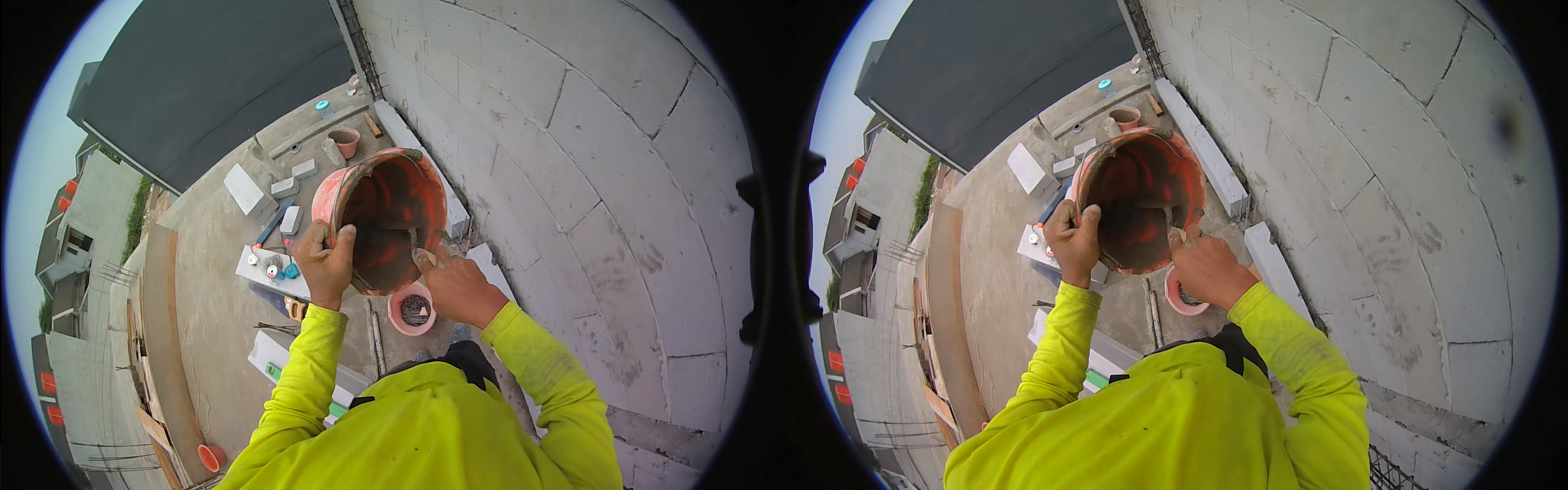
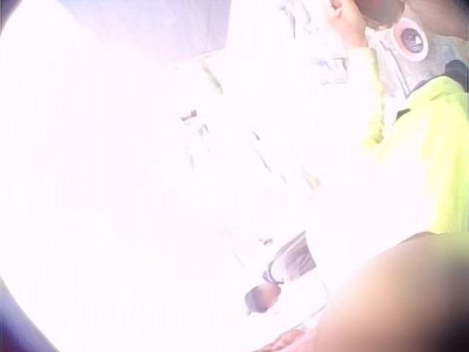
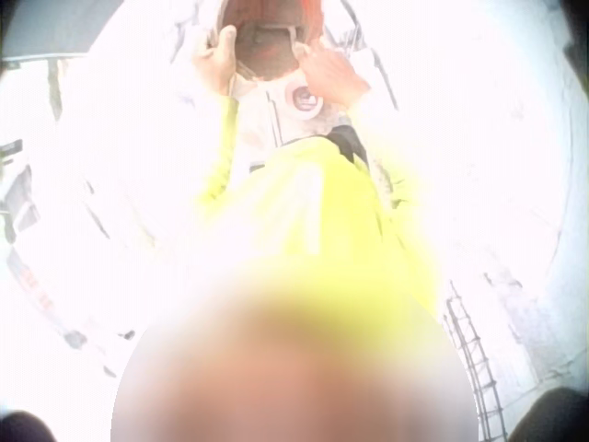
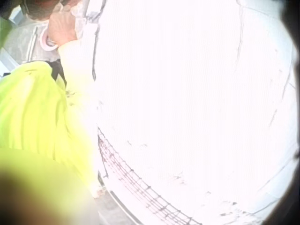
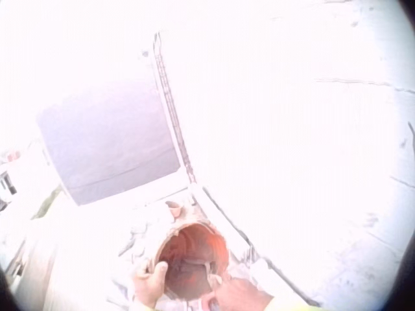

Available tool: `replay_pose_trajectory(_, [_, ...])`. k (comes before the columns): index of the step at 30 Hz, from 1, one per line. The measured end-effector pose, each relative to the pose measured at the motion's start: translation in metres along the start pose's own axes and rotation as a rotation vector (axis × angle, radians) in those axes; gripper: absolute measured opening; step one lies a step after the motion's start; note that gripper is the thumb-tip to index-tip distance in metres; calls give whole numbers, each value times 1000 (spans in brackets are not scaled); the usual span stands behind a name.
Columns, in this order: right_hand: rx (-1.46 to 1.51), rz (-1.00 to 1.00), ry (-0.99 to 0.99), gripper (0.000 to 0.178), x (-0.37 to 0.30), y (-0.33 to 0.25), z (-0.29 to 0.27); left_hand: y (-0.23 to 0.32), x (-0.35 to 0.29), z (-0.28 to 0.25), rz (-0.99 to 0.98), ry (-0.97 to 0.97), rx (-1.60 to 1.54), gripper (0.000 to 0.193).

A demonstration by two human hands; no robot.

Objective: The person scoops mortar from a bucket with a trowel and applies it to the joints between white blocks along a wall. They use a spirit level to check alignment and continue filling gaps with mortar.

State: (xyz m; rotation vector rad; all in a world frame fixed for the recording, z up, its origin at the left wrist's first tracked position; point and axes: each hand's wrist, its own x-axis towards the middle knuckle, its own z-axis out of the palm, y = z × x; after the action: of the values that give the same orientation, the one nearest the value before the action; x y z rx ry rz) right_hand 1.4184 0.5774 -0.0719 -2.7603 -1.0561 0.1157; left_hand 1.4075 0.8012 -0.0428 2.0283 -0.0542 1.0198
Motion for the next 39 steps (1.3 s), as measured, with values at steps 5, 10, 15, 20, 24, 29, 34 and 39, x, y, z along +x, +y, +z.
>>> replay_pose_trajectory(5, [23,-45,400,63,-4,-15,-8,-10,8,0,-68,5,-143,44])
replay_pose_trajectory(10, [80,-72,352,67,1,-20,-3,-11,10,-1,5,37,-65,44])
replay_pose_trajectory(15, [63,-85,277,69,1,-16,9,-13,12,1,22,-37,-64,44])
replay_pose_trajectory(20, [53,83,445,70,6,-6,1,-9,19,1,52,-71,-33,42])
replay_pose_trajectory(24, [252,141,187,66,7,3,-11,12,31,2,190,-169,-71,39])
replay_pose_trajectory(29, [984,66,14,62,-12,32,-3,31,52,9,329,-305,-175,42])
replay_pose_trajectory(34, [1692,20,-118,63,1,66,24,26,63,29,264,-345,-266,42])
replay_pose_trajectory(39, [2169,89,-173,65,8,81,60,-4,47,69,-14,-288,-294,35])
